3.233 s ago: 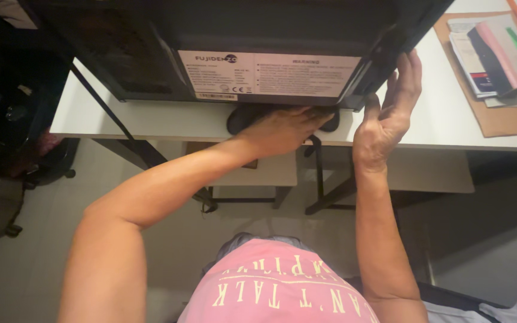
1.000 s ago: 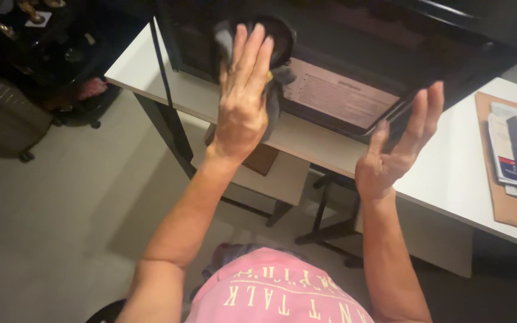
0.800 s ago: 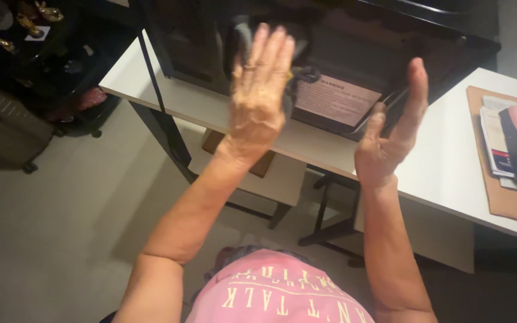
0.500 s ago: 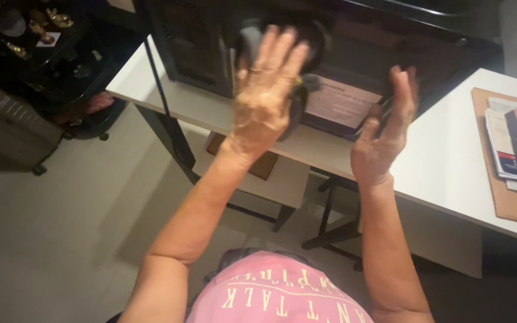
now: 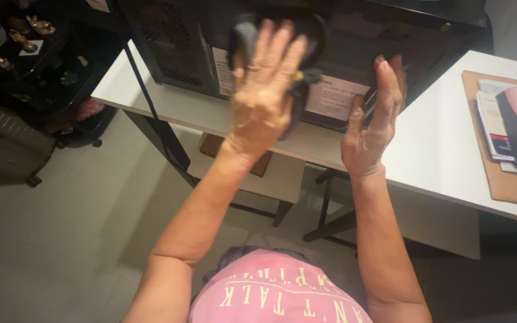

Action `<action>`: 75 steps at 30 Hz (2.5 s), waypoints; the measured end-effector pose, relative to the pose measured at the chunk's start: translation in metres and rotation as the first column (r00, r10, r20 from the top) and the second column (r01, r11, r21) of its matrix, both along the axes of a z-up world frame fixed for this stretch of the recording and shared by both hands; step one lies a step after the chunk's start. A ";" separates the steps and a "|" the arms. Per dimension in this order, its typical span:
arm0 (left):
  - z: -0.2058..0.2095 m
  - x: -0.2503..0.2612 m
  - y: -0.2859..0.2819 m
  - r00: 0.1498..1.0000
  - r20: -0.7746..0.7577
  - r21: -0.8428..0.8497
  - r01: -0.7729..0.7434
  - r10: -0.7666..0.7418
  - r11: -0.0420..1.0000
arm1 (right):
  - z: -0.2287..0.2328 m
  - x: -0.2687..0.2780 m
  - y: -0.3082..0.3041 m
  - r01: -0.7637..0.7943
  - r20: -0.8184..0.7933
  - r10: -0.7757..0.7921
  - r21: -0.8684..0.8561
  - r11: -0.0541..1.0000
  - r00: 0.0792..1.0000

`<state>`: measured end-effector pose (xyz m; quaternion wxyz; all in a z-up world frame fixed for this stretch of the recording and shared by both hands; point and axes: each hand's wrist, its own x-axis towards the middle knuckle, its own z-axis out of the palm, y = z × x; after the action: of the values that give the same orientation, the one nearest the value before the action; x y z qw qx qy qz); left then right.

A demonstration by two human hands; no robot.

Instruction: The person wipes the back and side surfaces of a black microwave oven with a dark cloth. They rotate the appliance to reach different areas and continue wiping until the end of the clip.

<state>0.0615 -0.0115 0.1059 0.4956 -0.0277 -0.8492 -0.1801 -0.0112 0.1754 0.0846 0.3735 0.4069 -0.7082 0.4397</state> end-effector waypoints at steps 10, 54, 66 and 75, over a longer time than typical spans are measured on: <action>-0.002 -0.005 0.006 0.998 -0.049 -0.028 -0.047 0.045 0.999 | 0.000 0.002 -0.003 0.009 0.003 -0.009 -0.015 1.000 1.000; 0.011 -0.012 0.036 1.000 -0.001 -0.109 0.025 -0.025 0.994 | 0.019 -0.014 -0.018 0.099 -0.090 -0.092 0.076 0.992 0.992; 0.011 -0.012 0.029 1.000 -0.019 -0.078 -0.015 0.014 0.997 | 0.009 -0.013 -0.007 0.024 -0.009 -0.024 0.049 0.998 1.000; 0.006 -0.008 0.017 0.996 0.075 -0.061 -0.039 0.044 0.997 | 0.012 -0.015 -0.004 0.045 -0.058 -0.040 0.079 0.996 0.998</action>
<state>0.0534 0.0059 0.1121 0.4656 -0.0179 -0.8727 -0.1456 -0.0262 0.1712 0.0969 0.3859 0.4186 -0.7232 0.3910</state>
